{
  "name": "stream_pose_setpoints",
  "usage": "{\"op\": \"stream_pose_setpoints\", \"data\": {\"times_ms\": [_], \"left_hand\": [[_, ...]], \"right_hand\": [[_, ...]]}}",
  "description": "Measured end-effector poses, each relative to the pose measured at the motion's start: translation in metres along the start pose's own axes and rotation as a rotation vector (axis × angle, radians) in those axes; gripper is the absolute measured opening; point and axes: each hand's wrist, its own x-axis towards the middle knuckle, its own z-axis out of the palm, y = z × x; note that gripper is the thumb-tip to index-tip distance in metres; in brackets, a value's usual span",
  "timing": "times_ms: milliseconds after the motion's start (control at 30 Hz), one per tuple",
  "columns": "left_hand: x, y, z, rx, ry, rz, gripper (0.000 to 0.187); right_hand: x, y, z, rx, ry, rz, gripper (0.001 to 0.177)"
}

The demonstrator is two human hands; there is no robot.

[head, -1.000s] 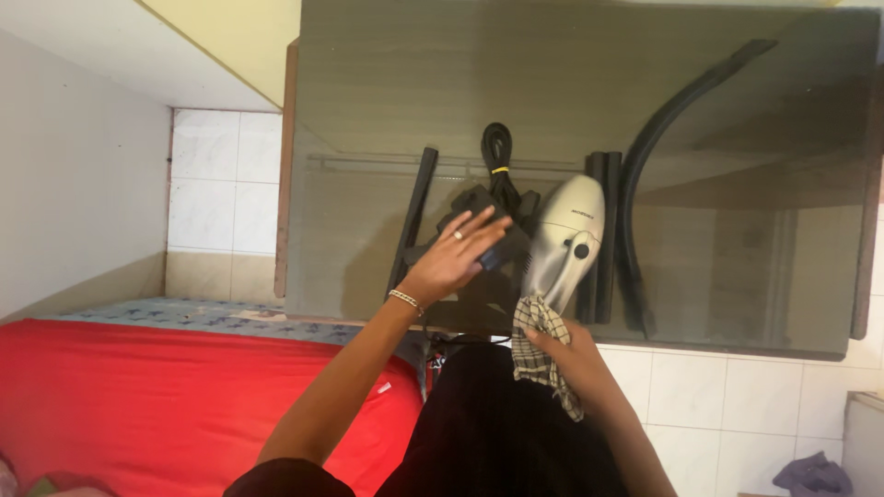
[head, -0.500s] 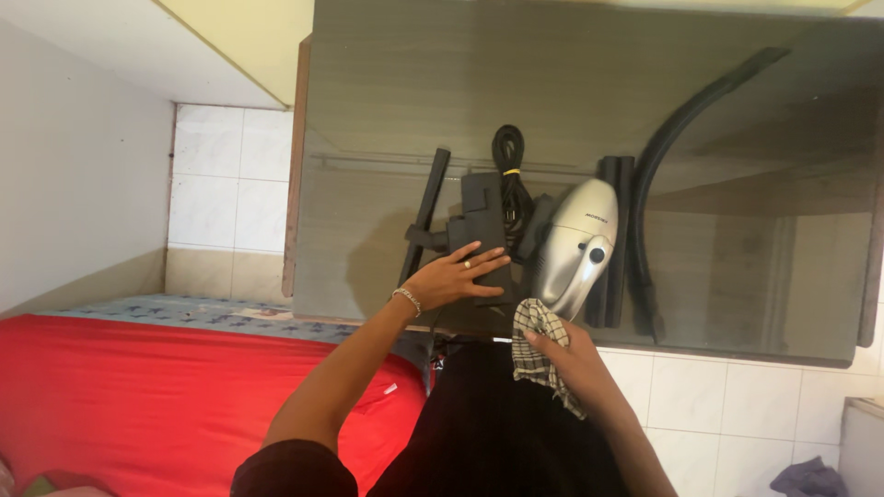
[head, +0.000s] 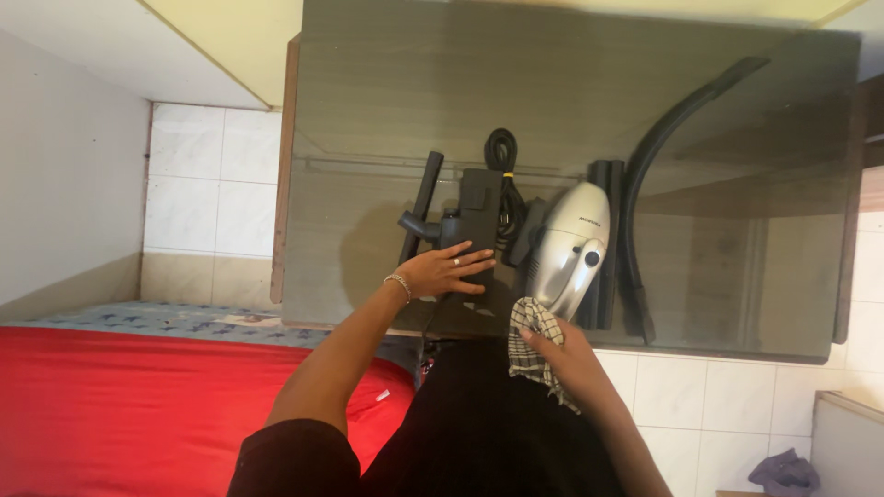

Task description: The person wipes various disassembled vacuum cleaner parts with a checkered cloth. They clean the main body, the flexible hose, the floor nozzle, and the extension tubes one by one, placing each cleaned item on a glass table.

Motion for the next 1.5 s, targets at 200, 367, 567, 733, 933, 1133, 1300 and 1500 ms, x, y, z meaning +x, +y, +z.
{"op": "stream_pose_setpoints", "data": {"times_ms": [200, 367, 567, 733, 933, 1133, 1300, 1500], "left_hand": [[0.001, 0.006, -0.014, -0.027, 0.007, -0.041, 0.062], [-0.01, 0.02, -0.028, -0.163, 0.042, -0.243, 0.053], [-0.029, 0.039, -0.045, -0.545, 0.202, -1.195, 0.039], [-0.035, 0.049, -0.025, -0.392, 0.191, -1.592, 0.053], [-0.056, 0.048, 0.029, -0.497, 0.26, -1.667, 0.025], [-0.051, 0.045, 0.019, -0.47, 0.166, -1.705, 0.037], [-0.036, 0.042, -0.005, -0.597, 0.516, -1.82, 0.034], [0.023, 0.047, -0.141, -1.364, 0.855, -1.627, 0.042]], "right_hand": [[0.007, 0.001, -0.001, -0.083, 0.029, -0.007, 0.037], [0.014, 0.004, 0.0, -0.051, 0.004, -0.06, 0.039], [0.017, -0.003, -0.003, 0.008, 0.006, -0.079, 0.039], [0.024, -0.012, -0.001, -0.036, 0.009, -0.069, 0.041], [0.023, -0.021, 0.001, 0.029, -0.036, -0.056, 0.039], [0.036, -0.015, -0.009, 0.08, -0.102, -0.115, 0.037], [0.028, -0.022, -0.02, 0.35, -0.173, -0.066, 0.045], [0.025, -0.041, -0.04, 0.819, -0.2, -0.135, 0.06]]}}
